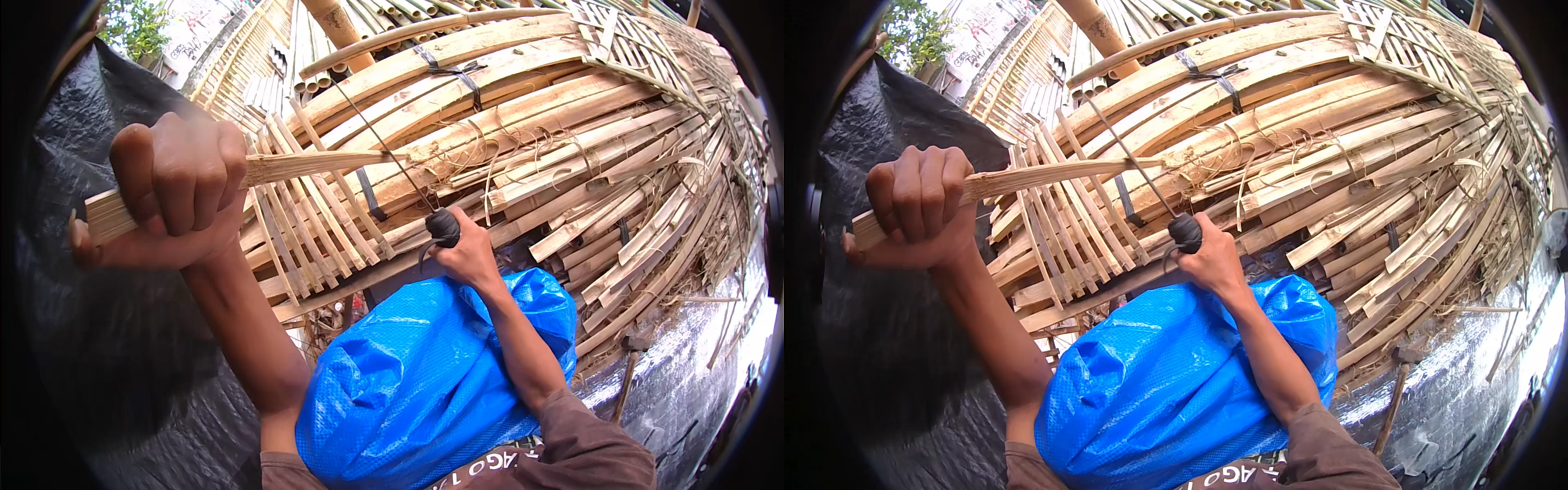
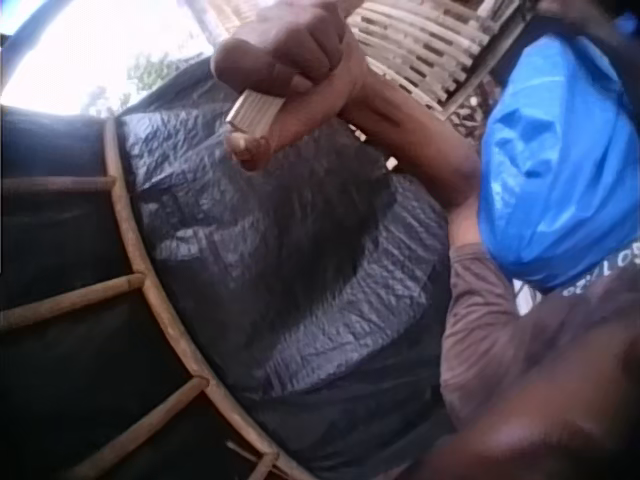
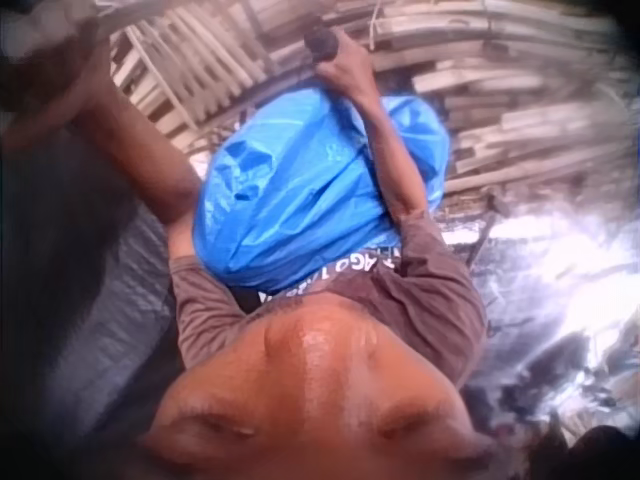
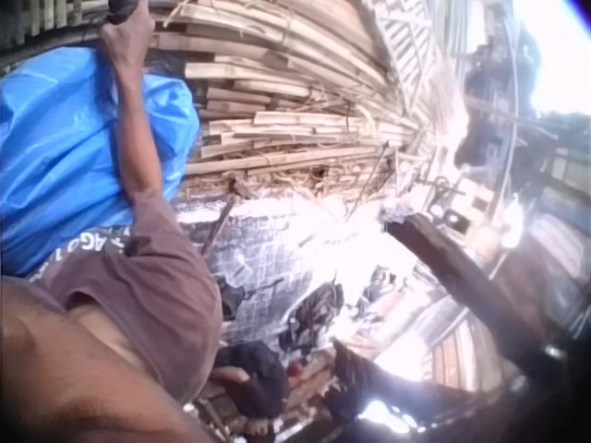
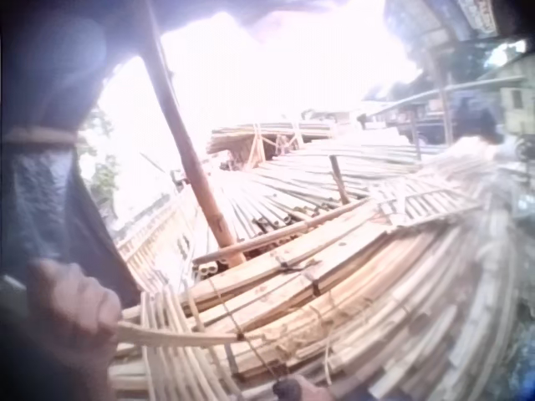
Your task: The person weaves thin bamboo strips through a pre-existing wooden framework using a blade to trim and position them.
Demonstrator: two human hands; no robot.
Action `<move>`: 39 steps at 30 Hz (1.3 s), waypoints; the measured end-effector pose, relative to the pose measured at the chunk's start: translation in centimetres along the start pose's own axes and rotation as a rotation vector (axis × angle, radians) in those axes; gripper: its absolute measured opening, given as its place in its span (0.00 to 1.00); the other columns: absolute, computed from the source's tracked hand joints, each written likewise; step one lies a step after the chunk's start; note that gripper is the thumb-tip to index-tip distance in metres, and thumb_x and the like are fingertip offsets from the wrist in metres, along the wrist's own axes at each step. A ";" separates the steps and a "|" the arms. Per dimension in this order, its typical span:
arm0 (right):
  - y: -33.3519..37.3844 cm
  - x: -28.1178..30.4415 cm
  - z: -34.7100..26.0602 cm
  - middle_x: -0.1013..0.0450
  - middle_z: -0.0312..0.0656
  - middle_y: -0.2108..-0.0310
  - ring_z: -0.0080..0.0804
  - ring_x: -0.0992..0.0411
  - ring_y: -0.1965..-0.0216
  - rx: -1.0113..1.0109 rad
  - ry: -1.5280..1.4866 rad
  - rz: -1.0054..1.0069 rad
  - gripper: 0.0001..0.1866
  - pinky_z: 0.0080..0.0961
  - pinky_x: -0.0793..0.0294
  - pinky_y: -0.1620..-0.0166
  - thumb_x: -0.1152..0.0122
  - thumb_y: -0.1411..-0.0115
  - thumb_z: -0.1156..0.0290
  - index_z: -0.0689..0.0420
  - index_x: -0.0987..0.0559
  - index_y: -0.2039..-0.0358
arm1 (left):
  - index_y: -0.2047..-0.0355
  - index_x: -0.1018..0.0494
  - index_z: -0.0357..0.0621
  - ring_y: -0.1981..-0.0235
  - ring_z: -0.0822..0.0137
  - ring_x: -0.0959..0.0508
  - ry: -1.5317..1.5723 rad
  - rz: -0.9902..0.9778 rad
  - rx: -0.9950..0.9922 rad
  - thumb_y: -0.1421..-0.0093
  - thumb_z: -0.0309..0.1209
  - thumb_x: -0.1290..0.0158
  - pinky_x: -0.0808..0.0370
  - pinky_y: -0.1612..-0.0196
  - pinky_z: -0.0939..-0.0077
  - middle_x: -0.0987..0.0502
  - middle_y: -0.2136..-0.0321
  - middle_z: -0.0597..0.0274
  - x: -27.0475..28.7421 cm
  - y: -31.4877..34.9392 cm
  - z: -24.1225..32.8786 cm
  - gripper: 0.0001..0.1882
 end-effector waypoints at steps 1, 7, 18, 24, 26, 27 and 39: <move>0.4 -0.1 -2.7 0.23 0.53 0.73 0.52 0.22 0.68 0.040 -0.057 -0.046 0.20 0.38 0.25 0.65 0.30 0.56 0.70 0.58 0.26 0.62 | 0.89 0.44 0.56 0.96 0.88 0.48 0.003 -0.020 0.018 0.47 0.47 0.40 0.55 0.87 0.91 0.43 0.97 0.79 -0.3 0.1 0.2 0.26; 0.0 -0.8 -2.3 0.26 0.46 0.77 0.35 0.28 0.76 0.046 -0.063 0.003 0.17 0.29 0.27 0.67 0.33 0.57 0.74 0.61 0.26 0.66 | 0.88 0.41 0.54 0.96 0.85 0.48 0.016 -0.065 0.030 0.46 0.51 0.40 0.55 0.88 0.88 0.42 0.97 0.77 0.0 1.3 0.9 0.27; 1.6 1.7 -6.1 0.26 0.42 0.76 0.26 0.28 0.73 0.100 -0.192 -0.145 0.17 0.27 0.27 0.65 0.31 0.56 0.74 0.58 0.24 0.64 | 0.89 0.32 0.44 0.93 0.77 0.39 0.200 -0.759 0.303 0.45 0.43 0.41 0.51 0.88 0.81 0.35 0.90 0.69 -9.9 1.0 -5.2 0.22; 0.2 0.5 -1.2 0.26 0.43 0.76 0.29 0.28 0.74 0.063 -0.089 -0.077 0.17 0.27 0.27 0.66 0.31 0.57 0.74 0.58 0.24 0.64 | 0.89 0.33 0.46 0.93 0.77 0.41 0.191 -0.813 0.276 0.44 0.44 0.42 0.52 0.88 0.81 0.36 0.90 0.71 -8.6 2.1 -3.2 0.22; -1.4 1.5 1.9 0.26 0.45 0.76 0.33 0.28 0.75 0.001 0.032 0.012 0.17 0.27 0.27 0.66 0.31 0.57 0.73 0.58 0.24 0.65 | 0.89 0.33 0.46 0.93 0.77 0.41 0.201 -0.807 0.281 0.44 0.44 0.43 0.52 0.88 0.80 0.36 0.90 0.70 -8.7 2.1 -3.4 0.23; -1.4 2.0 2.6 0.26 0.46 0.76 0.35 0.27 0.75 -0.017 0.069 0.020 0.17 0.27 0.27 0.66 0.31 0.58 0.73 0.58 0.24 0.64 | 0.89 0.34 0.46 0.93 0.76 0.40 0.200 -0.817 0.285 0.43 0.45 0.43 0.51 0.88 0.79 0.37 0.90 0.70 -8.9 1.9 -3.6 0.23; -0.2 0.1 -0.2 0.25 0.46 0.75 0.33 0.26 0.73 0.069 -0.117 -0.121 0.18 0.28 0.27 0.65 0.33 0.59 0.75 0.58 0.23 0.64 | 0.88 0.33 0.45 0.93 0.76 0.40 0.178 -0.790 0.216 0.42 0.46 0.44 0.51 0.88 0.79 0.36 0.89 0.69 -7.7 2.5 -2.0 0.24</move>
Point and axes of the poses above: each hand's wrist, its own y-axis away from the middle knuckle, its own x-axis out of the back of the hand, z = x × y, the point moved 9 cm from there along -y, towards the middle knuckle
